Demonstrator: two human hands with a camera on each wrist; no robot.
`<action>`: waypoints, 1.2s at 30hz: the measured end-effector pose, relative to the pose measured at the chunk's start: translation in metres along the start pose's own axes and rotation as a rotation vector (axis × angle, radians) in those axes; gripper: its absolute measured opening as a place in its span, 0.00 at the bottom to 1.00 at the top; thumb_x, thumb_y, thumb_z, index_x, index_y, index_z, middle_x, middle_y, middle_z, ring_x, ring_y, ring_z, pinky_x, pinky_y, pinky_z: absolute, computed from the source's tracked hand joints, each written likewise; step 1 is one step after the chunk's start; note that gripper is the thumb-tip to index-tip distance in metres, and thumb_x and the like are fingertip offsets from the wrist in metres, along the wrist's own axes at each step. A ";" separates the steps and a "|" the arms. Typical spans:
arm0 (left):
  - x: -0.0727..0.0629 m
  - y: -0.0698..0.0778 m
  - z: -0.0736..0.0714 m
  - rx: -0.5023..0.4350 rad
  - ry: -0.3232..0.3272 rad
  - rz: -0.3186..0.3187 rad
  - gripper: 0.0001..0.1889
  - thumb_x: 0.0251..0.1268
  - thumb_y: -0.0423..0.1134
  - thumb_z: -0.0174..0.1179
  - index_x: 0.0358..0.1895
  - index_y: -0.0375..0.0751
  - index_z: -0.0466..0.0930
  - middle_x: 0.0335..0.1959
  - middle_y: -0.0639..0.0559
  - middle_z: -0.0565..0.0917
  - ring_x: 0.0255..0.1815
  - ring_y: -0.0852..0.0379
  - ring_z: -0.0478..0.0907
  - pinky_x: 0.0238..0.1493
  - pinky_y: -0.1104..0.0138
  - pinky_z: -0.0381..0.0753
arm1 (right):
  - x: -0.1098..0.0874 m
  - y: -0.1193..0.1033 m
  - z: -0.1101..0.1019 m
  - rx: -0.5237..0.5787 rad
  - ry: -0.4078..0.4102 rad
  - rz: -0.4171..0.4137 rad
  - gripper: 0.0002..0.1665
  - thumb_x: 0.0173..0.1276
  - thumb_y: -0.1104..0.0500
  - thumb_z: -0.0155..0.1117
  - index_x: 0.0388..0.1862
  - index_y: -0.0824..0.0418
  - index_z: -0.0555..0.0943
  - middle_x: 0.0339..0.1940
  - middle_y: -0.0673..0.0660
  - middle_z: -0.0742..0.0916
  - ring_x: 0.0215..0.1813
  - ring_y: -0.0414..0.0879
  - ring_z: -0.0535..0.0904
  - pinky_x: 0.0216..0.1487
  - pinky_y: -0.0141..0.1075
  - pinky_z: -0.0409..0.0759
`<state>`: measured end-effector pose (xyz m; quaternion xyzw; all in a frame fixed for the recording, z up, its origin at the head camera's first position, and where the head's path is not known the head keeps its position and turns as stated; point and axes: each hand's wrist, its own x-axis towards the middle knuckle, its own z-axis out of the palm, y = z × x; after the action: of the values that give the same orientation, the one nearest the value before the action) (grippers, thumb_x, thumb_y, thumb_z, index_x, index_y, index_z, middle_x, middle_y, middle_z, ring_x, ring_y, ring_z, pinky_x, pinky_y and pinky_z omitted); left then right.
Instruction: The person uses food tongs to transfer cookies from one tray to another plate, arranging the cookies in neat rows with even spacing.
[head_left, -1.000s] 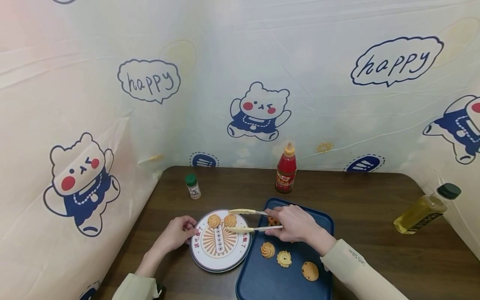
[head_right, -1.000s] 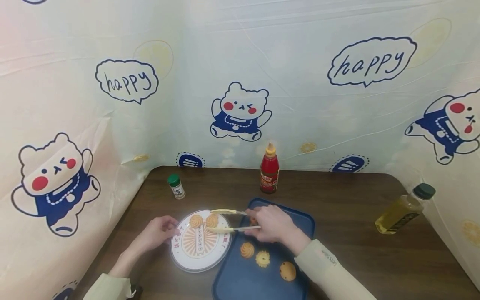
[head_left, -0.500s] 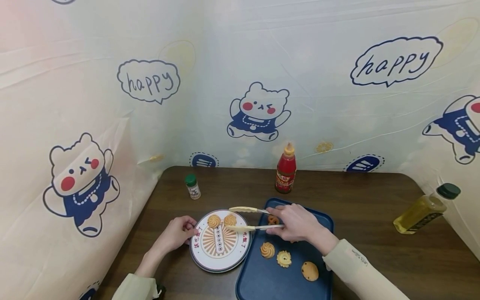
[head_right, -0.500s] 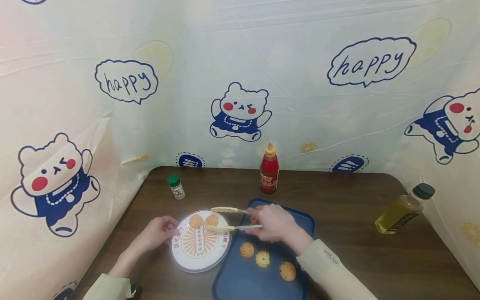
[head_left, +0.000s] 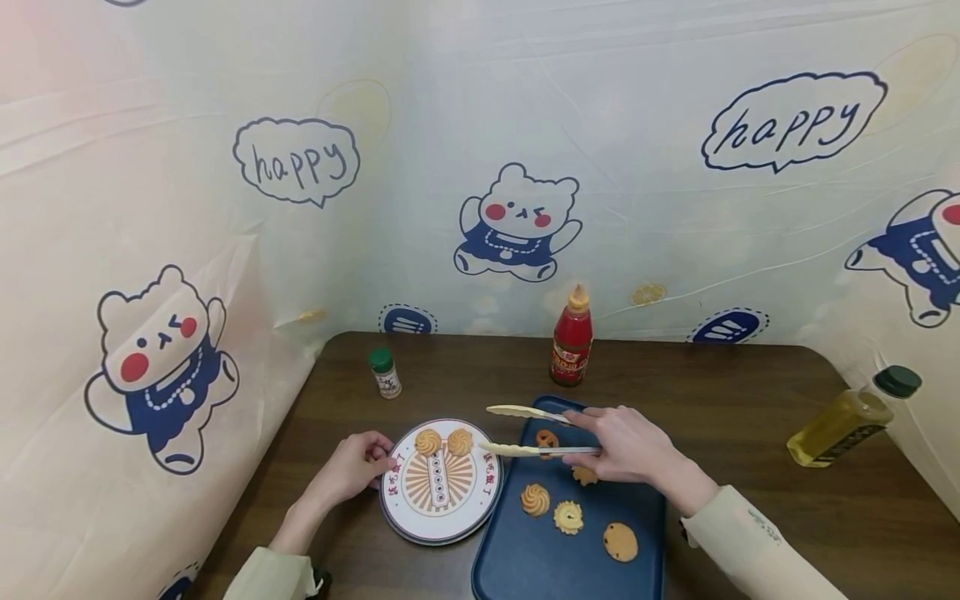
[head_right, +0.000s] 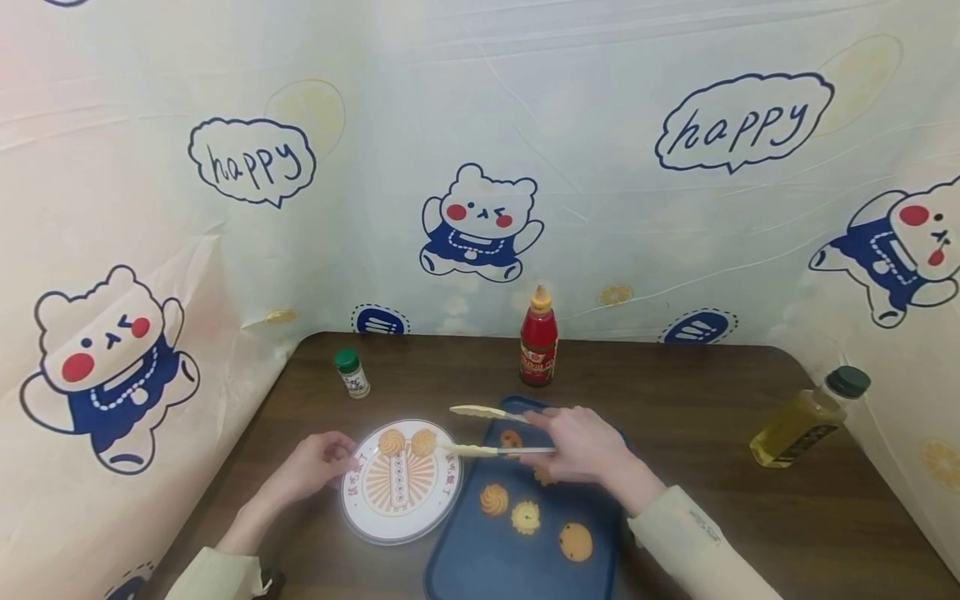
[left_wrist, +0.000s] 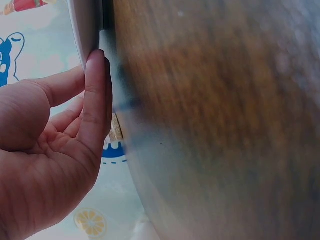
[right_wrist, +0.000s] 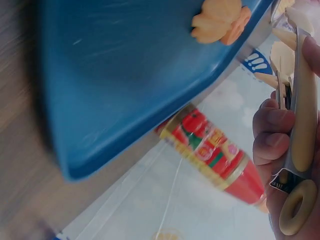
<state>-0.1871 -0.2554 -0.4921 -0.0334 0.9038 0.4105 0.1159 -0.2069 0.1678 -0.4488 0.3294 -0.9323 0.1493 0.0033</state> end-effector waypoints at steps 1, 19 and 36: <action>0.000 0.000 0.000 -0.002 0.001 0.003 0.11 0.62 0.27 0.67 0.46 0.33 0.80 0.30 0.47 0.77 0.28 0.54 0.76 0.29 0.65 0.85 | -0.003 0.002 -0.002 0.006 -0.002 0.006 0.37 0.64 0.37 0.68 0.63 0.60 0.80 0.49 0.60 0.87 0.13 0.31 0.66 0.22 0.29 0.74; -0.002 0.001 -0.001 -0.007 -0.001 0.025 0.10 0.62 0.27 0.66 0.46 0.31 0.80 0.30 0.47 0.76 0.28 0.54 0.75 0.27 0.65 0.84 | -0.043 0.035 -0.005 -0.025 -0.026 0.071 0.40 0.63 0.32 0.66 0.61 0.61 0.81 0.50 0.58 0.87 0.26 0.31 0.75 0.35 0.39 0.84; -0.001 0.001 0.000 -0.005 0.002 0.017 0.10 0.62 0.26 0.66 0.46 0.32 0.80 0.30 0.47 0.76 0.28 0.54 0.76 0.27 0.65 0.84 | -0.065 0.047 -0.009 0.026 -0.030 0.083 0.40 0.64 0.32 0.65 0.59 0.63 0.82 0.49 0.60 0.88 0.23 0.29 0.71 0.29 0.33 0.78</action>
<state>-0.1863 -0.2551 -0.4908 -0.0265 0.9031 0.4138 0.1113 -0.1854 0.2451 -0.4601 0.2928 -0.9430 0.1565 -0.0211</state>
